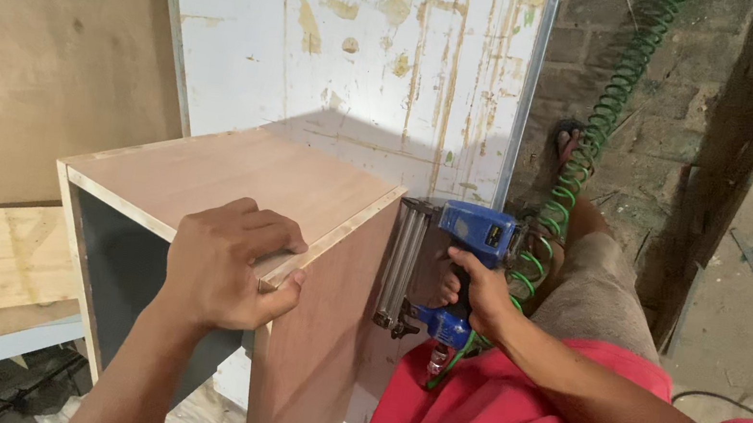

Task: The person aligns a wooden board with the corner of a partially constructed cabinet box and secures it using a pneumatic nail gun before using a power drill to drive a screw into the joint.

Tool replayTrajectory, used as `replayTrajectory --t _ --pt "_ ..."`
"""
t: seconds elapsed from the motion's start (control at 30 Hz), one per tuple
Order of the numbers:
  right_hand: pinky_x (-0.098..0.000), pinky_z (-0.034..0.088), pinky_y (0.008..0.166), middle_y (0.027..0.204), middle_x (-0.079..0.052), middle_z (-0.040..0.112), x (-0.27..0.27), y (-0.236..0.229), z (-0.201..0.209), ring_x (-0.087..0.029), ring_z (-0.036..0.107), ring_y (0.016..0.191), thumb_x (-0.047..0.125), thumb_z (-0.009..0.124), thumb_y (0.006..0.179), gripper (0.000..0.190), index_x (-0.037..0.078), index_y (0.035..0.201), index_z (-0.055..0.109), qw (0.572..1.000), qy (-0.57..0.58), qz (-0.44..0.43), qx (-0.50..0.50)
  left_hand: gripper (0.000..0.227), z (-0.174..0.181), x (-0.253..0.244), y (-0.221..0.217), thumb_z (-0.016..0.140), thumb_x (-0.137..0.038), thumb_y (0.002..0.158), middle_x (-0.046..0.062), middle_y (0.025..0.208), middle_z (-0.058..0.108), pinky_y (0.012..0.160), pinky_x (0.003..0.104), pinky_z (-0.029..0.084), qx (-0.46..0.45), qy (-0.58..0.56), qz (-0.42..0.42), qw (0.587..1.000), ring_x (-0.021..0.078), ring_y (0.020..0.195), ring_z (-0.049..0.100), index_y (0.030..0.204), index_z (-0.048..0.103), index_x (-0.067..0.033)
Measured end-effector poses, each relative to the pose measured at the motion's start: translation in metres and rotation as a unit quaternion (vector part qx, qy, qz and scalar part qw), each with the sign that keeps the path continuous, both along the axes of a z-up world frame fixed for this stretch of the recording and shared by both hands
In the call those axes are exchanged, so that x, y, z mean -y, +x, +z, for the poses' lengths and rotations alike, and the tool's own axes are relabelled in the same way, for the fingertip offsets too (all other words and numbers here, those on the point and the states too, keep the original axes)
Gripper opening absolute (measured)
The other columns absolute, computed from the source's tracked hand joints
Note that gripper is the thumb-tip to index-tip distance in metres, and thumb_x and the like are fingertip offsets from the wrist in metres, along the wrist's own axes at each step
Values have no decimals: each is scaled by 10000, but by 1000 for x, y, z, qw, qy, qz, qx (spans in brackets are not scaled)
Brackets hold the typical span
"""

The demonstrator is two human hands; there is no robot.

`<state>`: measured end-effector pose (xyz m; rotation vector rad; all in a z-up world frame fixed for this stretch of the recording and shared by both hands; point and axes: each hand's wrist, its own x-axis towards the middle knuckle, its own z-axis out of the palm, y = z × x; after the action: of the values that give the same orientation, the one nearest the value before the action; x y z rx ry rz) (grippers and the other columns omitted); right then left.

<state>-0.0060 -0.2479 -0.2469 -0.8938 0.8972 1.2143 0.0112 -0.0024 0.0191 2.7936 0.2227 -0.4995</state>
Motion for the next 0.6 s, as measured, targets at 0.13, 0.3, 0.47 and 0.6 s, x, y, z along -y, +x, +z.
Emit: replayTrajectory --t 0.13,0.3,0.47,0.6 --pt "-496 541 555 472 -158 454 4 27 30 -300 556 429 258 772 906 503 28 544 509 999 23 37 31 225 2 1 2 689 -482 671 -58 701 720 532 282 493 -14 10 -5 1000 212 588 638 696 705 -259" --pt "-490 524 499 449 -141 412 3 15 13 -268 514 376 234 781 877 490 9 525 524 999 4 29 22 269 3 3 6 673 -500 689 -28 683 727 514 288 486 -16 -4 11 1000 220 559 631 690 722 -236" --pt "-513 505 445 462 -157 403 3 16 12 -302 490 340 168 770 894 380 2 645 535 1000 18 -6 12 244 2 3 2 683 -498 683 -51 699 709 514 279 478 -6 8 0 1000 207 573 616 705 706 -256" --pt "-472 509 466 452 -130 430 3 21 15 -245 500 367 236 781 886 445 3 585 551 999 26 16 8 246 3 4 3 673 -488 681 -34 685 720 526 286 491 -15 6 7 1000 218 574 634 689 709 -245"
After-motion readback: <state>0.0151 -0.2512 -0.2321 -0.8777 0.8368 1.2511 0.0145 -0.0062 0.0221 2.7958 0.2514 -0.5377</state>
